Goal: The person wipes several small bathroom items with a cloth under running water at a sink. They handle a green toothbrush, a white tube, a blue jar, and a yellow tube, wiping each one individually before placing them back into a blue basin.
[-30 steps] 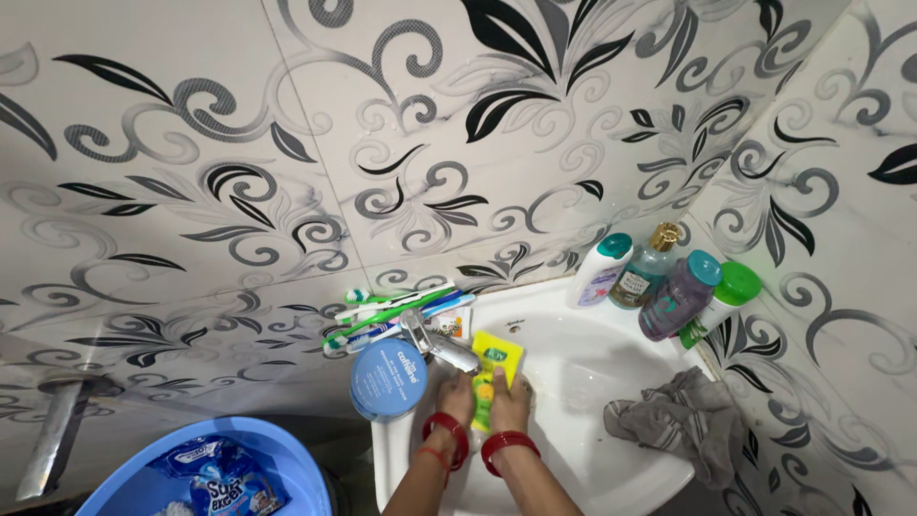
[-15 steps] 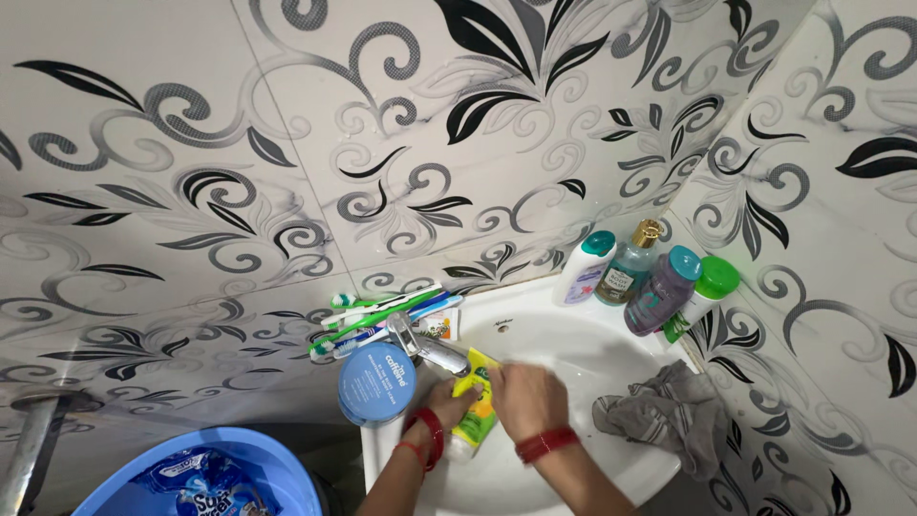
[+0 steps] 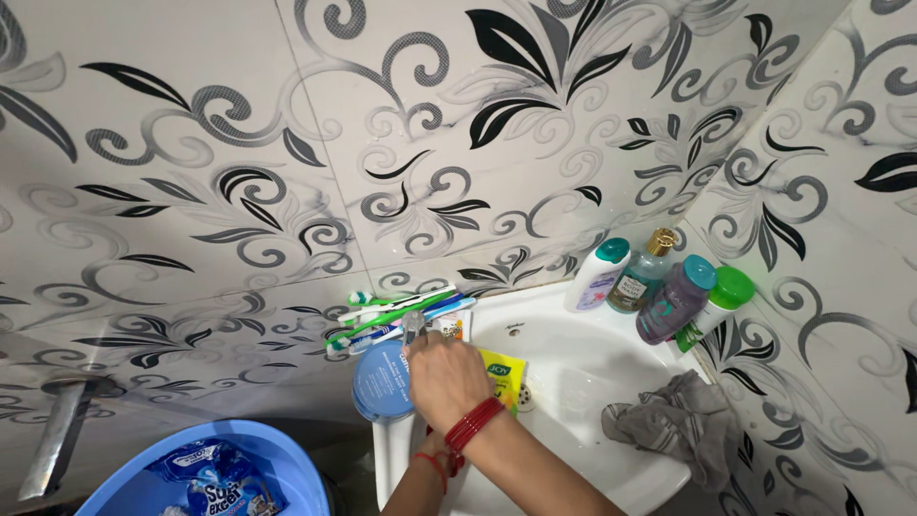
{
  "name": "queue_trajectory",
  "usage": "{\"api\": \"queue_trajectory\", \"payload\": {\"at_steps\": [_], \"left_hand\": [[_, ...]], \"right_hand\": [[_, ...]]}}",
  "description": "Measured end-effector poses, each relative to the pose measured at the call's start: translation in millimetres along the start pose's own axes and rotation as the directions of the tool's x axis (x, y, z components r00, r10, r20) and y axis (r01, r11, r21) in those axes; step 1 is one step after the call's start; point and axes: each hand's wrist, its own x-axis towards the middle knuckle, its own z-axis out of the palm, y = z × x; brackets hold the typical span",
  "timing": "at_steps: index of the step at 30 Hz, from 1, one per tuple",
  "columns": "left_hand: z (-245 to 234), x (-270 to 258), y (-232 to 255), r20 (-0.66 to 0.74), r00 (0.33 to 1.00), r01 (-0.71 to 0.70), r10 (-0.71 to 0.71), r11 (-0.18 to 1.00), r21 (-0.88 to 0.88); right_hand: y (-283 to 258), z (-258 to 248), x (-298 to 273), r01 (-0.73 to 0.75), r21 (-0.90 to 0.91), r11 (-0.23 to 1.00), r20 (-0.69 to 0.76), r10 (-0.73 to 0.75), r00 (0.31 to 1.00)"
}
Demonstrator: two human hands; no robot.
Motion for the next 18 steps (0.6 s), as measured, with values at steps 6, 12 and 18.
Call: {"api": "queue_trajectory", "payload": {"at_steps": [6, 12, 18], "left_hand": [[23, -28, 38, 0.07, 0.997, -0.012, 0.02, 0.995, -0.104], [51, -75, 79, 0.211, 0.976, -0.037, 0.051, 0.997, -0.068], [71, -89, 112, 0.341, 0.922, -0.116, 0.181, 0.972, -0.202]], "right_hand": [[47, -6, -29, -0.062, 0.368, 0.928, -0.159, 0.128, 0.979], [155, -56, -108, -0.413, -0.098, 0.905, -0.348, 0.358, 0.867], [223, -67, -192, -0.582, -0.489, 0.649, 0.029, 0.679, 0.734]]}}
